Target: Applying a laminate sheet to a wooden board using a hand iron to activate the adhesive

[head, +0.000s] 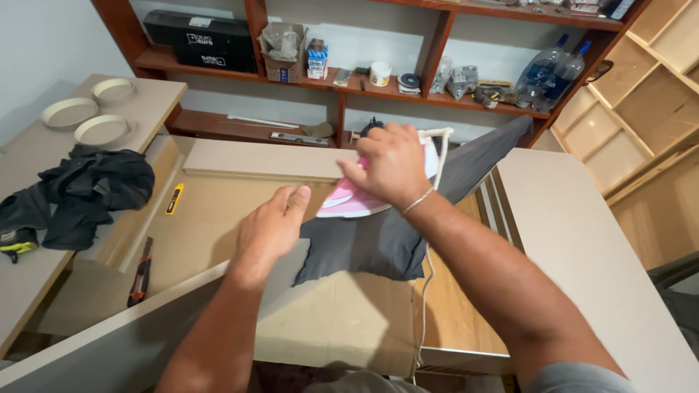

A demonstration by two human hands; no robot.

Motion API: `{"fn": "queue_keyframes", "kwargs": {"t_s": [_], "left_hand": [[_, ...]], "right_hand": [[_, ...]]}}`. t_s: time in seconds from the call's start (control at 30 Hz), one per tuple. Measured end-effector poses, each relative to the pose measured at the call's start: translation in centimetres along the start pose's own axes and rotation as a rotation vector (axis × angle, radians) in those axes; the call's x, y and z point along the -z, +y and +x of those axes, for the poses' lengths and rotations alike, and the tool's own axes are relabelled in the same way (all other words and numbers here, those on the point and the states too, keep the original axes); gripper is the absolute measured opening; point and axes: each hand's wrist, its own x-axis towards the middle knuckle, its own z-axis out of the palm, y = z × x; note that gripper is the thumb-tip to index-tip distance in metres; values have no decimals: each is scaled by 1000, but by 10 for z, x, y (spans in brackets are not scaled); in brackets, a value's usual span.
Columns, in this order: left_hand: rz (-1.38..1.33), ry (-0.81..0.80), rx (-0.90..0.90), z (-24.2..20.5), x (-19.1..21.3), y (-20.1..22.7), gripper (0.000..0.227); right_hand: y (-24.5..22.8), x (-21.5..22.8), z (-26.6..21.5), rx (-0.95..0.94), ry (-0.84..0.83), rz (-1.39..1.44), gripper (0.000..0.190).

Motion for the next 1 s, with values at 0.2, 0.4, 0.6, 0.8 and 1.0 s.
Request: {"fn": "queue_keyframes", "kwargs": {"t_s": [0.2,0.4,0.6,0.8,1.0], "left_hand": [[-10,69,-1,4,-5,-6,77],[-50,23,8,-3,3,3,73],[-29,7,-6,-6,4,6,78],[-20,-7,3,-6,7,6,74],[-34,2,17,4,0,-5,70]], "right_hand": [[-42,8,12,33,21,46,45],[17,-4,-8,45,-51,-17,45],[43,8,-10,14,-50,-95,50],[-18,-1,4,9,-14,-16,48],[-29,8,5,17,14,4,45]]}}
